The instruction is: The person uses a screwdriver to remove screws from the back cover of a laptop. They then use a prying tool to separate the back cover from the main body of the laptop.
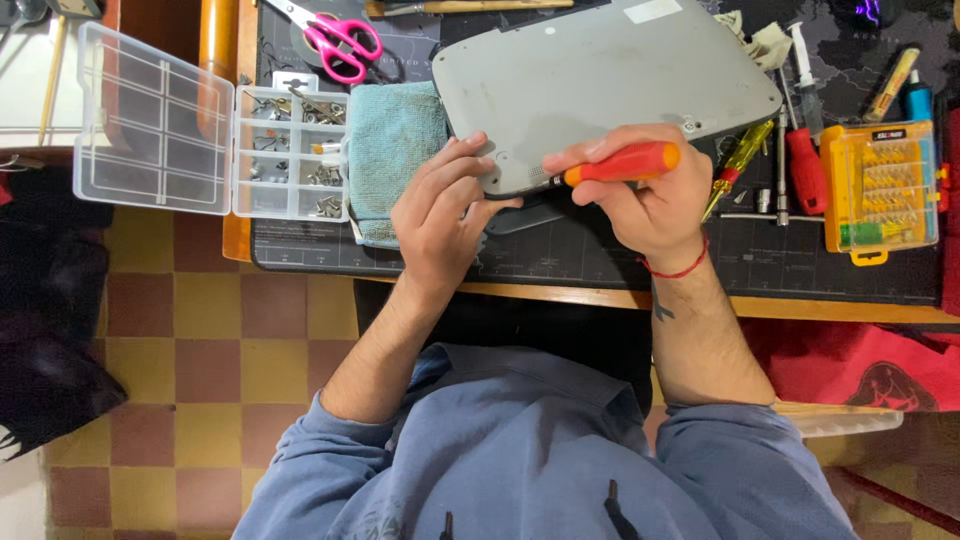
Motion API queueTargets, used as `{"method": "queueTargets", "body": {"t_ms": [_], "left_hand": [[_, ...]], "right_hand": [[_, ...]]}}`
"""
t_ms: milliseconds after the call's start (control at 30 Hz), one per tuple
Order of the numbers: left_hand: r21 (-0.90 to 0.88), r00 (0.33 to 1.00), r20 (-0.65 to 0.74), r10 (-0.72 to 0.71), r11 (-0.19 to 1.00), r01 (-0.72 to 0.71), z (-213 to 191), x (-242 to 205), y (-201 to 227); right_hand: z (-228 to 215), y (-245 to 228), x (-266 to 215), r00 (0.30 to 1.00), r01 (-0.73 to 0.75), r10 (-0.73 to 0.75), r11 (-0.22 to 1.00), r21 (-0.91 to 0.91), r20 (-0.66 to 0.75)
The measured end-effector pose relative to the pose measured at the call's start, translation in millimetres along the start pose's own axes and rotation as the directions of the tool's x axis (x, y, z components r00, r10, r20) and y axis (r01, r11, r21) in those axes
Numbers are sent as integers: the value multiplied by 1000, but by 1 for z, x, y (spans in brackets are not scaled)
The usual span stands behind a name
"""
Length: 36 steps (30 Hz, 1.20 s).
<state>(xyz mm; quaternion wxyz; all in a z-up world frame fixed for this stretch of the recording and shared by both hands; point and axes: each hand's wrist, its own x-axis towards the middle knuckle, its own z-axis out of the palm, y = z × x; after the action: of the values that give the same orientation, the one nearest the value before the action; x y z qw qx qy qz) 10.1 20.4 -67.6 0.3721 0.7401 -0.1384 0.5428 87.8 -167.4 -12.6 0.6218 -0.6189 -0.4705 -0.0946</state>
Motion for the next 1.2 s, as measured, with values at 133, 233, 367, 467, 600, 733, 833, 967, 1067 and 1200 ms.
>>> {"method": "queueTargets", "body": {"t_ms": [133, 233, 367, 467, 600, 733, 833, 967, 1067, 1200], "left_hand": [[71, 999, -29, 17, 997, -15, -1, -13, -9], [170, 1000, -14, 18, 985, -15, -2, -16, -8], [160, 999, -14, 31, 987, -29, -2, -13, -7], [154, 999, -17, 50, 987, -47, -2, -12, -7], [133, 999, -9, 43, 990, -42, -2, -14, -8], [185, 991, 129, -42, 983, 17, -11, -1, 8], [184, 992, 117, -38, 983, 16, -12, -1, 8], [175, 990, 139, -36, 984, 12, -13, 2, 10], [177, 985, 168, -25, 984, -6, -15, 3, 14], [192, 986, 167, -9, 981, -24, -15, 4, 16]], "right_hand": [[2, 2, -3, 1000, 4, -4, 1000, 20, 3], [1, -1, -2, 999, -5, 4, 1000, 16, 33], [4, -8, 7, 997, -21, 21, 1000, 8, 76], [2, -12, 12, 994, -40, 41, 999, -10, 98], [0, -21, 20, 988, -72, 86, 991, -111, 125], [-1, -46, 28, 919, -306, 363, 904, -297, 155], [1, -49, 28, 923, -288, 357, 888, -358, 144], [-1, -54, 27, 934, -136, 242, 921, -365, 264], [-2, -60, 36, 902, -241, 340, 908, -343, 265], [-3, -61, 50, 836, -334, 460, 859, -388, 299]]}}
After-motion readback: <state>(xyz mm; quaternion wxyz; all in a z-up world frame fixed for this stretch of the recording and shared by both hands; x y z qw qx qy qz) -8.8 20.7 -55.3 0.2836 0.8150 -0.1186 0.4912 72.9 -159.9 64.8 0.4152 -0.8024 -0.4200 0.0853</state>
